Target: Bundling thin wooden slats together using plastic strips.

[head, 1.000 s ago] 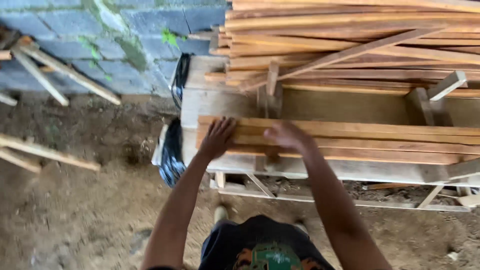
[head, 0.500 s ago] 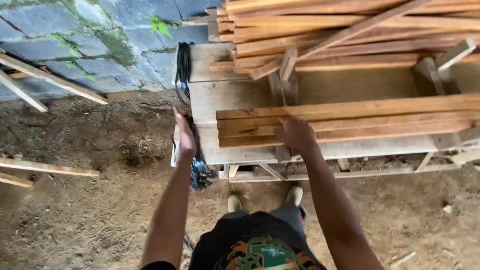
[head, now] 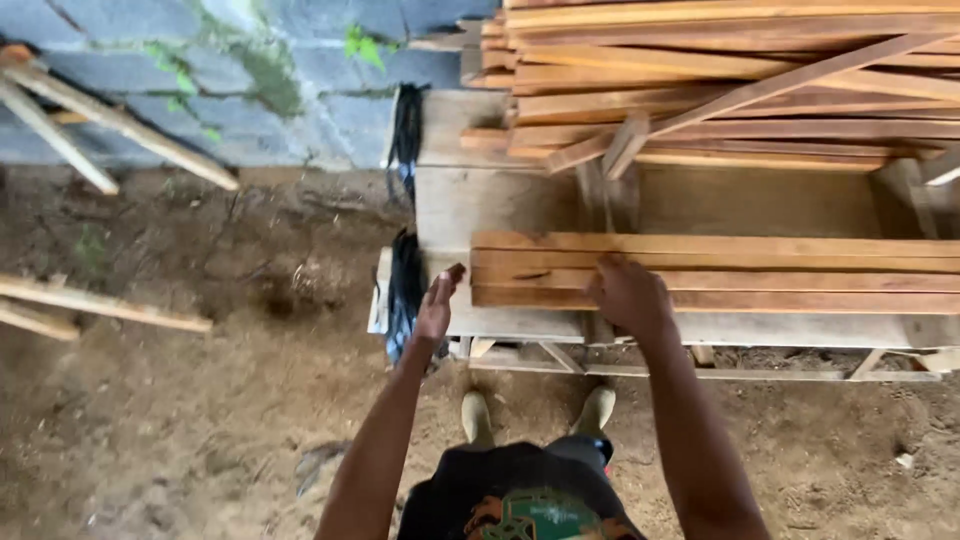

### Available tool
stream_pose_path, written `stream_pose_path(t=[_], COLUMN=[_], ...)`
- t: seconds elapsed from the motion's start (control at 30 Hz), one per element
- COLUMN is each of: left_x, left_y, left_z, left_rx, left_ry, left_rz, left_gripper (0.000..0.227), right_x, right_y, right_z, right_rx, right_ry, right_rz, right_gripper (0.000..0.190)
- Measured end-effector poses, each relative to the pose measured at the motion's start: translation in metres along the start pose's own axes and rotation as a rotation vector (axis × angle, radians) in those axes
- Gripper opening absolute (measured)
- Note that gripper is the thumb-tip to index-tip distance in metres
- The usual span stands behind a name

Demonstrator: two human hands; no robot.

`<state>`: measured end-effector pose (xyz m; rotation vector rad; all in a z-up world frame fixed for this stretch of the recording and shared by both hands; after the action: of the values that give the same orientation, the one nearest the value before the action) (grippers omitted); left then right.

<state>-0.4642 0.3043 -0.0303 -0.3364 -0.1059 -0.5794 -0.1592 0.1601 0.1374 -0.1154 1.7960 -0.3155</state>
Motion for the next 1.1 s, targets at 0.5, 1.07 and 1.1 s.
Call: stream_pose_path(t=[0.5, 1.07, 1.1], left_x=[-0.117, -0.088, -0.095], left_y=[-0.027, -0.031, -0.023], left_z=[0.008, 0.096, 0.078], left_rx=[-0.332, -0.252, -0.259], left_ry=[0.761, 0.232, 0.236], left_rz=[0.594, 0.497, 0.494], left_gripper=[0.051, 0.057, 0.057], right_x=[0.024, -0.022, -0.007], right_y=[0.003, -0.007, -0.004], right_z=[0.018, -0.023, -0.015], right_rx=[0.127, 0.159, 0.163], right_ry=[0.010, 0.028, 0.033], right_rz=[-0.023, -0.032, -0.037], right_gripper=[0.055, 0.062, 0.062])
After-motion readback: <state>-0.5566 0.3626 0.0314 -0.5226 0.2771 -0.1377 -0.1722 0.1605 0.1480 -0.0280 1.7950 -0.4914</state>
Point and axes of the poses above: each hand's wrist, its own y-axis towards the middle knuckle, its own x-axis out of the palm, z = x × y, the point moved 1 cm from there along y, towards the middle knuckle, and after that the axes turned 13 degrees about -x, right-handed, at the moved point
